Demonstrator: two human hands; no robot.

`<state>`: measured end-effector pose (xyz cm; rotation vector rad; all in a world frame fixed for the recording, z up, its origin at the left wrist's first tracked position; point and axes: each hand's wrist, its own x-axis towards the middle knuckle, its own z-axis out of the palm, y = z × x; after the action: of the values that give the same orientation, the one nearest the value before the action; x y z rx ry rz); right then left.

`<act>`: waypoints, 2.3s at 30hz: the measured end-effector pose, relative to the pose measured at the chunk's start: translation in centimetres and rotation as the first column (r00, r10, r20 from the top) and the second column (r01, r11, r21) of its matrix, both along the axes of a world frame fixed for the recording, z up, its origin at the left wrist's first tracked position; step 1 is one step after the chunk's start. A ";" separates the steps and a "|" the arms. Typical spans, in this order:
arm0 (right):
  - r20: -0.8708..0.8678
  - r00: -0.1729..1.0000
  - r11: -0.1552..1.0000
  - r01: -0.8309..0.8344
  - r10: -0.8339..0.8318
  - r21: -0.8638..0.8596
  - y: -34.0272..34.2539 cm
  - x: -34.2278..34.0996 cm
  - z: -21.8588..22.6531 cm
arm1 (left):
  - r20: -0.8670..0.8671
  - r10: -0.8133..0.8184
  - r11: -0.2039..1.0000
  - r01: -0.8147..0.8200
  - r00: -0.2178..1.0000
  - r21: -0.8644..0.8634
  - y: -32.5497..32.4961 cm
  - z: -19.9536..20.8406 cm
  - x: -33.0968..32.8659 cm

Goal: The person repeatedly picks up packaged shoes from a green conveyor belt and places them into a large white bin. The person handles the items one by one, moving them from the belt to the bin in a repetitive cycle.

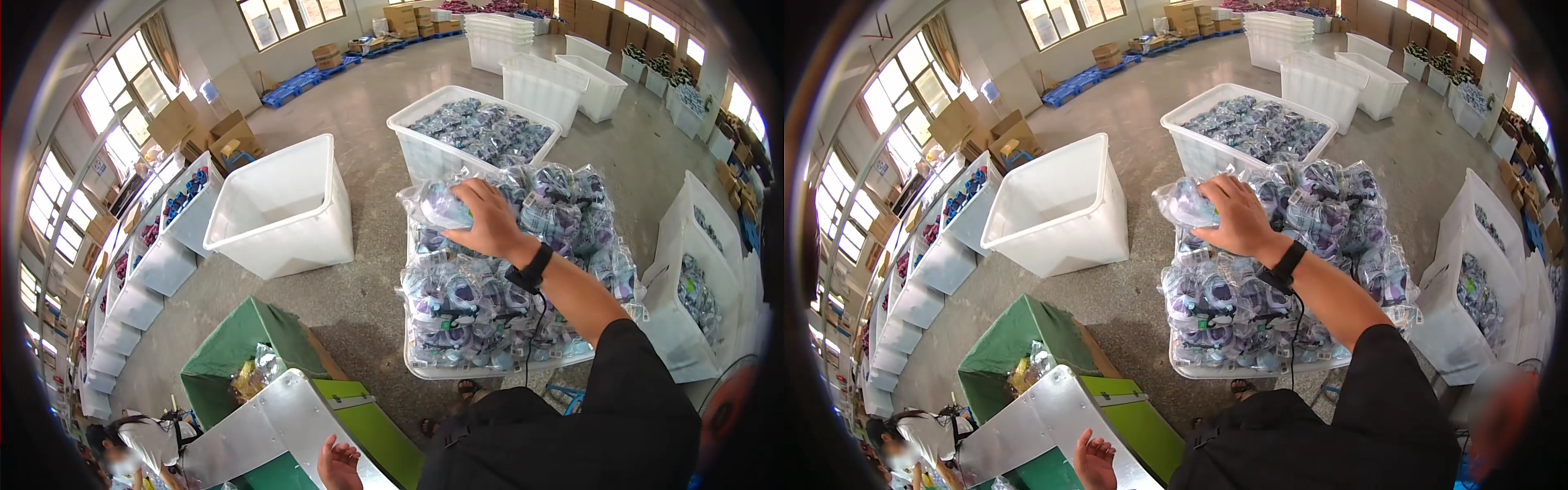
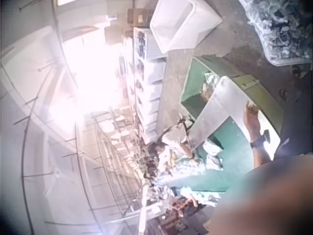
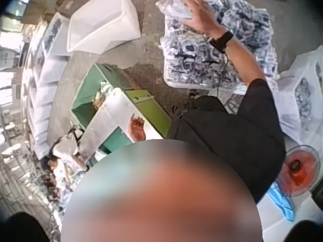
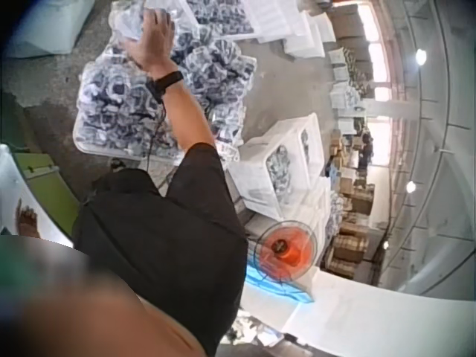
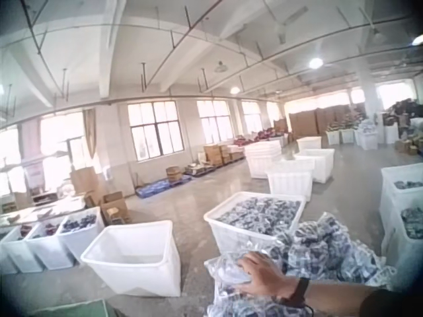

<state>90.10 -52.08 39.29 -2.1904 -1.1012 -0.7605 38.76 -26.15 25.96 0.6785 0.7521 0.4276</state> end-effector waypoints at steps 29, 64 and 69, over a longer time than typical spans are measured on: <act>-0.679 0.690 0.866 -0.472 0.249 -0.162 0.5 -23.7 -11.5 | -0.783 0.124 0.832 0.366 0.609 0.417 13.1 -9.5 -26.3; -0.784 0.615 0.804 -0.418 -0.092 -0.423 3.2 -33.8 -16.4 | -0.542 0.794 0.475 0.276 0.275 0.836 21.4 -25.5 -31.1; -0.800 0.598 0.807 -0.447 -0.051 -0.386 2.9 -34.2 -16.2 | -0.116 0.878 0.477 -0.828 0.464 0.296 19.5 -20.6 -24.8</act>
<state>55.90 -49.14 23.10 -2.3532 -1.1175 0.7357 13.96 -6.70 5.41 0.4866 1.3122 1.4117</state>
